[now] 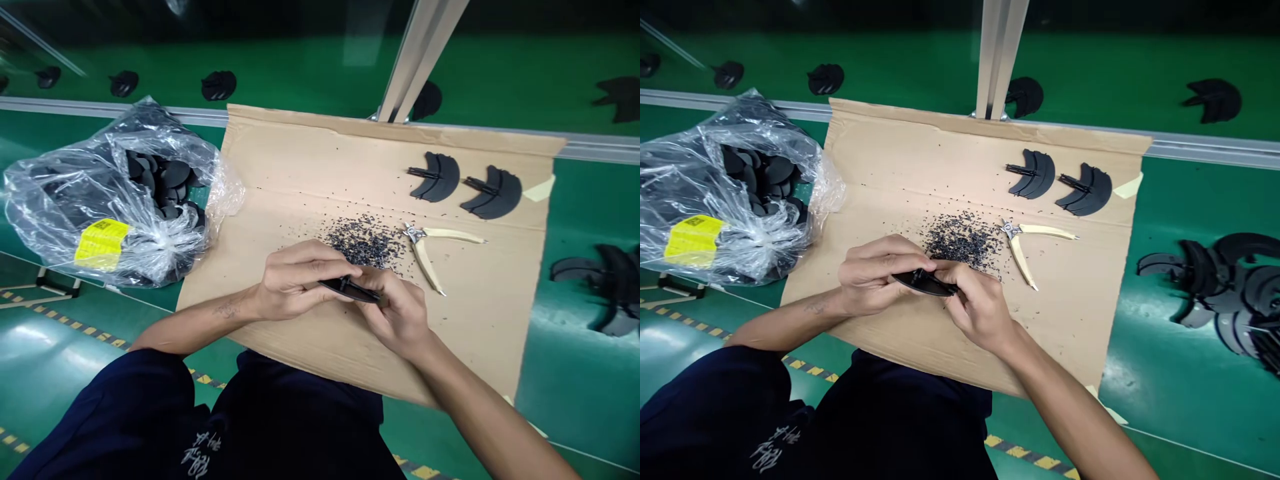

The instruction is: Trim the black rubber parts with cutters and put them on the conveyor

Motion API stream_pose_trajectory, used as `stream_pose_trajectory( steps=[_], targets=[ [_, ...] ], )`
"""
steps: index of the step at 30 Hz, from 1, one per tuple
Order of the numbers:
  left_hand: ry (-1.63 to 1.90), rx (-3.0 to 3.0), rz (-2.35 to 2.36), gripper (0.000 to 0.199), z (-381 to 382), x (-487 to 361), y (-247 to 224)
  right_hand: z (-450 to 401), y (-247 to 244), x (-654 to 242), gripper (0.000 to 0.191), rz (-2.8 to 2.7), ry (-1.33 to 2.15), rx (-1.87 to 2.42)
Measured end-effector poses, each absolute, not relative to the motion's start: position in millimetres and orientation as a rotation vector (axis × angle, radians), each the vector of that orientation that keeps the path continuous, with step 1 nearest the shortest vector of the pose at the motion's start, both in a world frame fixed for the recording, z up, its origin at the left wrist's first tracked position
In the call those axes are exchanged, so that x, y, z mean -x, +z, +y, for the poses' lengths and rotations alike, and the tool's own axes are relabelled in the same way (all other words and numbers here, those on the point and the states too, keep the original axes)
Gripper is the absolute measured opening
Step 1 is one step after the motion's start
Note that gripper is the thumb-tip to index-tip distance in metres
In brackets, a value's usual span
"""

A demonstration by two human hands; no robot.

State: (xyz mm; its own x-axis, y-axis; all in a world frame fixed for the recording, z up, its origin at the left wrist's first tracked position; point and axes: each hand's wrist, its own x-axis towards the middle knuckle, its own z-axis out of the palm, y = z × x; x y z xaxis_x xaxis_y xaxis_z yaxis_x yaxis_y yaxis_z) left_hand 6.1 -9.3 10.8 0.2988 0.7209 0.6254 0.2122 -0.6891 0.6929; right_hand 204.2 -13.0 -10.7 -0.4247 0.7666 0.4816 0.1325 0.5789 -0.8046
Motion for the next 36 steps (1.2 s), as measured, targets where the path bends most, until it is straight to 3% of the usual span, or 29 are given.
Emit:
stream_pose_trajectory(
  steps=[15, 19, 24, 30, 36],
  targets=[
    [1.274, -2.004, 0.870, 0.024, -8, -4, 12, -10, -4, -205, 0.006, -1.885, 0.991, 0.734],
    [1.258, -2.045, 0.912, 0.021, -8, -1, 12, -8, -1, -207, 0.018, -1.901, 0.867, 0.760],
    [1.104, -1.837, 0.787, 0.039, -3, 3, 15, -6, 1, -213, 0.016, -1.853, 0.848, 0.717],
    [0.991, -1.555, 0.742, 0.013, 3, 5, 10, -1, 3, -212, 0.008, -1.804, 1.040, 0.663],
    [1.047, -1.689, 0.711, 0.010, 0, 3, 8, -2, 1, -211, 0.006, -1.841, 1.005, 0.664]
  ],
)
